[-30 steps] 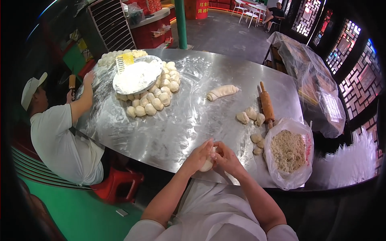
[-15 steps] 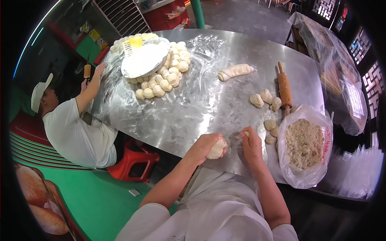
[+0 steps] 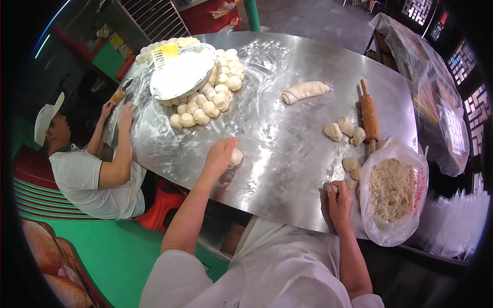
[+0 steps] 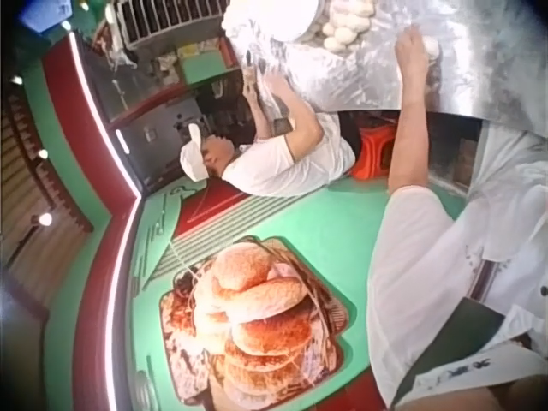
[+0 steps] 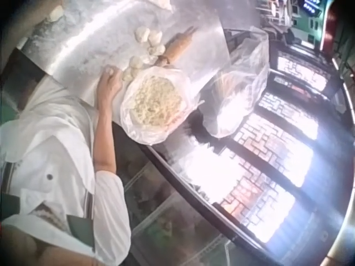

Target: Preparing and assembling stuffed buns by rolling dough and adding filling.

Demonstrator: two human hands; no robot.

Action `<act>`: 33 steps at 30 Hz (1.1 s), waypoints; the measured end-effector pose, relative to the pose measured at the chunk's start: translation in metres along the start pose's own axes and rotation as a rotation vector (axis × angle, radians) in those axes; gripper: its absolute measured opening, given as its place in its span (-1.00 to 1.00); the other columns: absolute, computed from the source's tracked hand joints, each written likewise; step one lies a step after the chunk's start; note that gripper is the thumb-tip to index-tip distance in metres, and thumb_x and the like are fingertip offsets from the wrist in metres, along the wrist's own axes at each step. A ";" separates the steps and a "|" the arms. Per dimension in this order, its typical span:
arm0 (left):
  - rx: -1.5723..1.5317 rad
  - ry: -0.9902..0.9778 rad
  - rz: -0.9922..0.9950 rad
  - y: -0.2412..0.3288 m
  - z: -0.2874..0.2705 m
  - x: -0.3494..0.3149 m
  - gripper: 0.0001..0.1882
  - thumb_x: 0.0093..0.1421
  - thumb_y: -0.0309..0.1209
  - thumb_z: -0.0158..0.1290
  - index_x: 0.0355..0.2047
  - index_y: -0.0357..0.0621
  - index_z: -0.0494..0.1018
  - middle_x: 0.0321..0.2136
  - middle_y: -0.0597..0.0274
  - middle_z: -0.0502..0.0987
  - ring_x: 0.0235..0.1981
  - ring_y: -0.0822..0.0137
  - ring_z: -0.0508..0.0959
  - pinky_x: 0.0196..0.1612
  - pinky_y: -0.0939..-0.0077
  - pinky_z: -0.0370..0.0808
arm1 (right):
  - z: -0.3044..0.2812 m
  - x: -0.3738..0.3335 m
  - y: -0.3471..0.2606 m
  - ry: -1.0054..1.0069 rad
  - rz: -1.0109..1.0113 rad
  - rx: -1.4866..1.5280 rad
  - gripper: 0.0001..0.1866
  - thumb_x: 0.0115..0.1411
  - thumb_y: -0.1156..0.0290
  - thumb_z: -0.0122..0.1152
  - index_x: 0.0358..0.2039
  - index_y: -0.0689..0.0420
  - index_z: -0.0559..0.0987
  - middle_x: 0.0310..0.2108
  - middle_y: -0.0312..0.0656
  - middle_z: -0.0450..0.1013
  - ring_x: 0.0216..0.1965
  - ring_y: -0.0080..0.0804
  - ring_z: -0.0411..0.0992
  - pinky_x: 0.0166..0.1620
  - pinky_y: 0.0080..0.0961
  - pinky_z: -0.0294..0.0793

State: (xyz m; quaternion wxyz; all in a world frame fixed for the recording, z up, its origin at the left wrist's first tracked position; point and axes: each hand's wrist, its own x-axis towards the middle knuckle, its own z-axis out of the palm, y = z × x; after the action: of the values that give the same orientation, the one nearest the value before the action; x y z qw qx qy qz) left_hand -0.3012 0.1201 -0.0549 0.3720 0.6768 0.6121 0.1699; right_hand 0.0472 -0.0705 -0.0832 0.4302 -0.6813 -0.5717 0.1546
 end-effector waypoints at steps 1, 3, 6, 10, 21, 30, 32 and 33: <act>-0.186 0.048 -0.042 0.001 0.006 -0.003 -0.65 0.38 -0.28 -0.04 0.06 -0.22 0.43 -0.19 -0.01 0.49 -0.21 -0.03 0.53 -0.09 0.26 0.44 | -0.005 -0.003 0.000 0.003 0.012 -0.016 -0.90 0.19 0.51 0.25 -0.29 0.22 0.53 -0.42 -0.04 0.50 -0.44 -0.08 0.48 -0.32 -0.25 0.44; -0.121 0.143 0.158 0.019 0.011 -0.014 -0.66 0.36 -0.30 -0.04 0.06 -0.22 0.43 -0.18 -0.02 0.49 -0.20 -0.02 0.53 -0.07 0.27 0.44 | -0.018 -0.006 -0.006 0.031 0.056 -0.024 -0.91 0.20 0.51 0.25 -0.30 0.20 0.54 -0.43 -0.03 0.50 -0.45 -0.09 0.48 -0.33 -0.25 0.44; -0.052 0.297 0.335 0.006 0.019 -0.031 -0.51 0.14 -0.33 0.21 0.07 -0.19 0.43 -0.16 -0.01 0.47 -0.15 -0.01 0.53 -0.06 0.24 0.49 | -0.014 -0.006 -0.009 0.040 0.065 -0.014 -0.92 0.19 0.49 0.26 -0.30 0.16 0.56 -0.47 -0.04 0.48 -0.47 -0.10 0.48 -0.35 -0.25 0.44; 0.126 0.327 0.281 -0.002 0.029 -0.054 -0.29 -0.08 -0.34 0.40 0.10 -0.12 0.38 -0.10 0.04 0.48 -0.11 -0.06 0.55 -0.09 0.14 0.51 | -0.002 -0.012 -0.006 -0.027 0.037 -0.031 -0.91 0.19 0.42 0.28 -0.30 0.12 0.58 -0.49 -0.05 0.46 -0.44 -0.03 0.49 -0.36 -0.21 0.44; 0.247 0.116 0.262 0.029 0.033 -0.057 -0.19 -0.04 -0.40 0.38 0.23 -0.12 0.28 -0.01 0.01 0.42 -0.02 -0.01 0.53 -0.01 0.16 0.51 | -0.011 -0.006 -0.008 0.065 0.024 -0.045 -0.65 0.15 0.52 0.24 -0.03 0.16 0.48 -0.32 -0.02 0.47 -0.38 -0.09 0.53 -0.29 -0.23 0.52; -0.080 0.140 0.315 -0.005 0.033 -0.059 -0.09 -0.07 -0.42 0.41 0.30 -0.19 0.25 -0.02 0.06 0.40 -0.01 0.14 0.50 -0.01 0.34 0.52 | -0.007 -0.009 0.000 0.040 0.029 0.021 -0.72 0.16 0.46 0.29 -0.09 0.10 0.54 -0.39 -0.04 0.48 -0.39 -0.09 0.51 -0.30 -0.26 0.48; 0.005 0.196 0.390 -0.002 0.036 -0.065 -0.17 -0.05 -0.47 0.38 0.25 -0.24 0.30 0.00 0.07 0.43 -0.14 0.23 0.55 -0.10 0.39 0.55 | -0.007 -0.009 0.001 0.035 0.029 0.036 -0.73 0.17 0.46 0.29 -0.10 0.10 0.54 -0.40 -0.04 0.47 -0.40 -0.07 0.51 -0.30 -0.26 0.48; -0.220 0.190 0.313 -0.007 0.035 -0.067 -0.27 0.03 -0.48 0.32 0.23 -0.25 0.31 -0.02 0.11 0.46 -0.25 0.33 0.55 -0.19 0.47 0.53 | -0.008 -0.010 0.001 0.030 0.029 0.052 -0.74 0.17 0.47 0.28 -0.11 0.10 0.55 -0.40 -0.04 0.47 -0.40 -0.06 0.50 -0.30 -0.25 0.48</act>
State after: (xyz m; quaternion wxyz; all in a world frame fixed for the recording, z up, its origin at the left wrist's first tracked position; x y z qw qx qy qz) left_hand -0.2950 0.0455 -0.0683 0.3535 0.7000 0.5094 0.3543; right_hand 0.0503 -0.0826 -0.0824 0.4539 -0.6802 -0.5513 0.1655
